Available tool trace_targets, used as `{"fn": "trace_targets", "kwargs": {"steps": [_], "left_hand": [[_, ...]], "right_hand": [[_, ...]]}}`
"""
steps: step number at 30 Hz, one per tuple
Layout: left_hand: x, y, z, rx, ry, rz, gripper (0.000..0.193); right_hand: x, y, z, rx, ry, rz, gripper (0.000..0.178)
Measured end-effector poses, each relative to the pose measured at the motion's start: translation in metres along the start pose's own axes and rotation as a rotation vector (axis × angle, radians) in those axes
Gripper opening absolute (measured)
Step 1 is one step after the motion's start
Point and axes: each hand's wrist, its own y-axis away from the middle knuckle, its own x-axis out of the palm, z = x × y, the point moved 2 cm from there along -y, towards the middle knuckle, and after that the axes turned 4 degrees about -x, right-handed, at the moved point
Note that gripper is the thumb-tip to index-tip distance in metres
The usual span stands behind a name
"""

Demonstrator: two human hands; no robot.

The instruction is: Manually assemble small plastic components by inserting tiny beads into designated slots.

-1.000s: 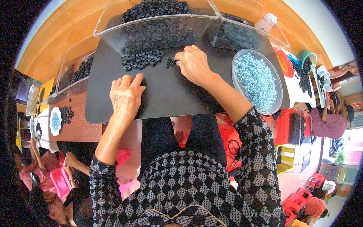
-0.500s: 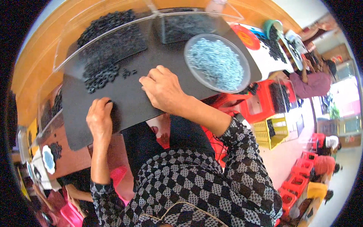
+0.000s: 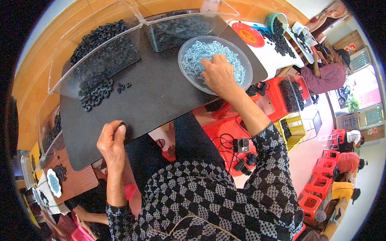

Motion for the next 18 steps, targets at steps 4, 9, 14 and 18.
{"fn": "trace_targets", "kwargs": {"steps": [4, 9, 14, 18], "left_hand": [[0.013, 0.003, -0.002, 0.028, 0.012, 0.010, 0.010], [0.020, -0.001, -0.001, 0.025, 0.035, -0.004, 0.012], [0.022, -0.002, 0.001, 0.029, 0.032, -0.019, 0.014], [0.019, 0.001, 0.000, 0.040, 0.028, -0.044, 0.013]], "right_hand": [[0.010, -0.013, -0.003, -0.054, 0.023, 0.070, 0.018], [0.022, -0.023, -0.009, -0.077, 0.015, 0.069, 0.009], [0.014, -0.023, -0.002, -0.110, 0.029, 0.108, 0.013], [0.012, -0.023, 0.002, -0.161, 0.071, 0.120, 0.019]]}}
